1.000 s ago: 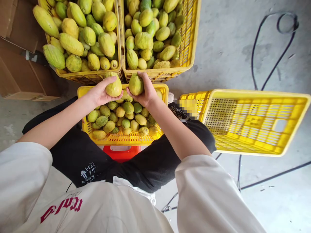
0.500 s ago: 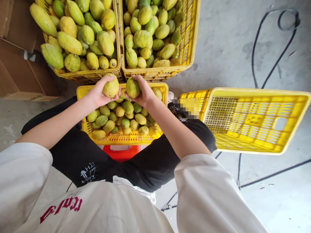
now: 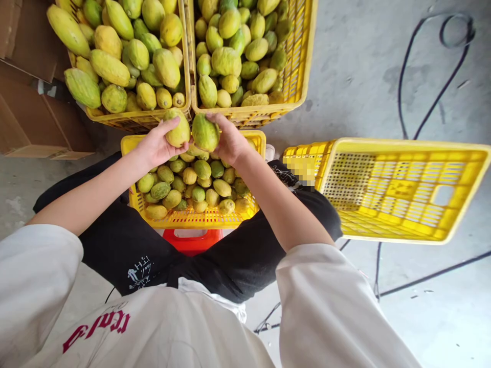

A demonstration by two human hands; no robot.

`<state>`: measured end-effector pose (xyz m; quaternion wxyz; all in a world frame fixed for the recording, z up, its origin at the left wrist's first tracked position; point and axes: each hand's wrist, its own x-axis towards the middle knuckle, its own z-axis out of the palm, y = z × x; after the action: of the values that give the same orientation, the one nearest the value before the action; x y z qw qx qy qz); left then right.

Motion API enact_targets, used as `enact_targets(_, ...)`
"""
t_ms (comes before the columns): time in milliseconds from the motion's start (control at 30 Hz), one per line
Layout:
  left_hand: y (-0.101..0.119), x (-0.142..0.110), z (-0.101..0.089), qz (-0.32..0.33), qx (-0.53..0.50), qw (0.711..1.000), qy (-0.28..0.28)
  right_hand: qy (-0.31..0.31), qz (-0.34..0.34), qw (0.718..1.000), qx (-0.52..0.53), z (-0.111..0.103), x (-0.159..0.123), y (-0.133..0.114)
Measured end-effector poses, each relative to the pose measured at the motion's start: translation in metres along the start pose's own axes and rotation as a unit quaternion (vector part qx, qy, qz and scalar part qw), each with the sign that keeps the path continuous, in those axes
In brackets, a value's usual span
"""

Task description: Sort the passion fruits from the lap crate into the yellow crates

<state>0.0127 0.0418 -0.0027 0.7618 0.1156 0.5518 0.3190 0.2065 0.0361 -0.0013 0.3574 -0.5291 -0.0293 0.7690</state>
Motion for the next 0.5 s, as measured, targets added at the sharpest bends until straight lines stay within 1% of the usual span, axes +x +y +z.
enact_targets(67,0.000,-0.004,0.001,0.010,0.001,1.000,-0.008,-0.008,-0.003,1.000,0.001,0.001,0.000,0.003)
enact_targets(133,-0.001,-0.007,0.003,0.012,0.008,1.000,-0.014,-0.009,0.008,1.000,0.003,0.002,0.000,0.006)
enact_targets(333,-0.003,-0.002,0.002,-0.002,0.064,0.998,0.004,-0.015,0.024,0.999,0.017,0.003,0.002,0.012)
enact_targets(433,-0.006,0.001,0.003,-0.010,0.081,0.997,-0.002,-0.013,0.019,1.000,-0.002,0.002,0.004,0.015)
enact_targets(500,-0.006,0.000,0.005,-0.031,0.071,0.997,-0.002,-0.015,0.009,0.999,-0.026,0.000,0.006,0.016)
